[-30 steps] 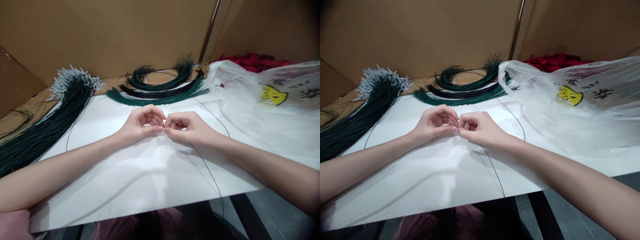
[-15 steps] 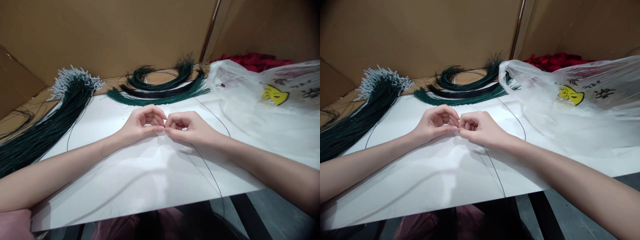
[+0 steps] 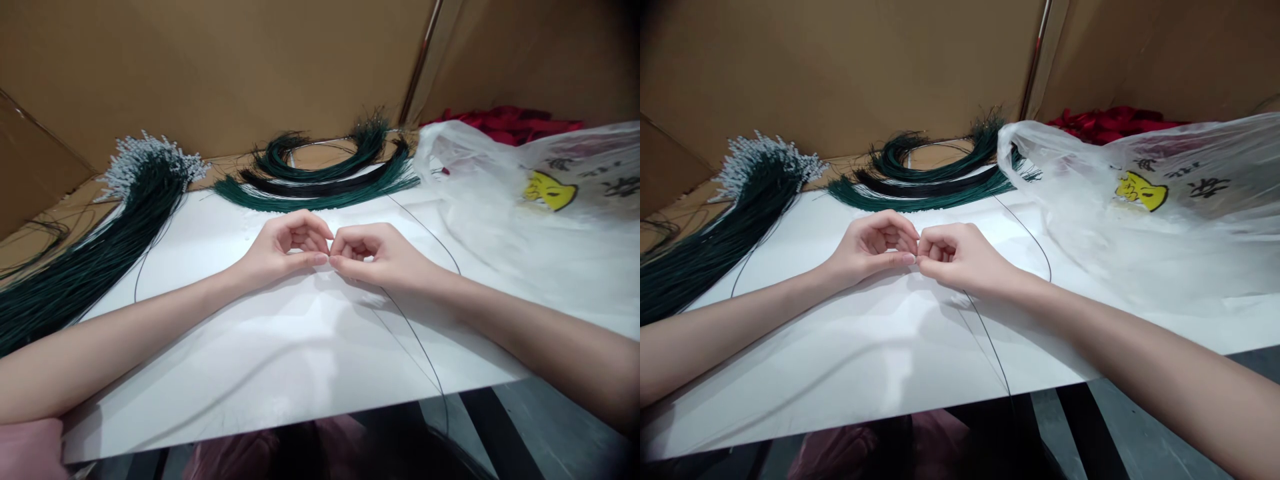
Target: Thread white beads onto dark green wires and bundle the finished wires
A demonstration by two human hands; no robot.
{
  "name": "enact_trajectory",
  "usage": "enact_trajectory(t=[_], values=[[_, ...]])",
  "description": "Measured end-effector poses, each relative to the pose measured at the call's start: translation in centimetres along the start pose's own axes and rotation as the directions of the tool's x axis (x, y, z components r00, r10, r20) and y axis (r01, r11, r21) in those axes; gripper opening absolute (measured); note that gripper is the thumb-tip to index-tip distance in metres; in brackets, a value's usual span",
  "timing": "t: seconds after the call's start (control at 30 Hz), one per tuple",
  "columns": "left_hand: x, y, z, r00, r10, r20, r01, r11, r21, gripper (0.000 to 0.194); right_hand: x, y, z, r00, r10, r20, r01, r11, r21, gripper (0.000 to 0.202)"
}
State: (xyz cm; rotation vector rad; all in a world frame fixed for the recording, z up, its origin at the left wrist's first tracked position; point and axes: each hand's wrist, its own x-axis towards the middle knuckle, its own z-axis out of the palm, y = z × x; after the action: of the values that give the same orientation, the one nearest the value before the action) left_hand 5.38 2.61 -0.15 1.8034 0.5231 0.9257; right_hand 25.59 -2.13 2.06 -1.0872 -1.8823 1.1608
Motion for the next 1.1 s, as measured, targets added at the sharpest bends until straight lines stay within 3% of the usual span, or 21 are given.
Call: enact_trajectory(t=[1.1], values=[[0.0,-0.39,-0.27,0.998,0.064,-0.01,-0.064,0.998,-0.007,0.035,0.11,-0.05,-0.08,1.0,-0.022,-0.002,0.022,1.0,-0.015,0.012]])
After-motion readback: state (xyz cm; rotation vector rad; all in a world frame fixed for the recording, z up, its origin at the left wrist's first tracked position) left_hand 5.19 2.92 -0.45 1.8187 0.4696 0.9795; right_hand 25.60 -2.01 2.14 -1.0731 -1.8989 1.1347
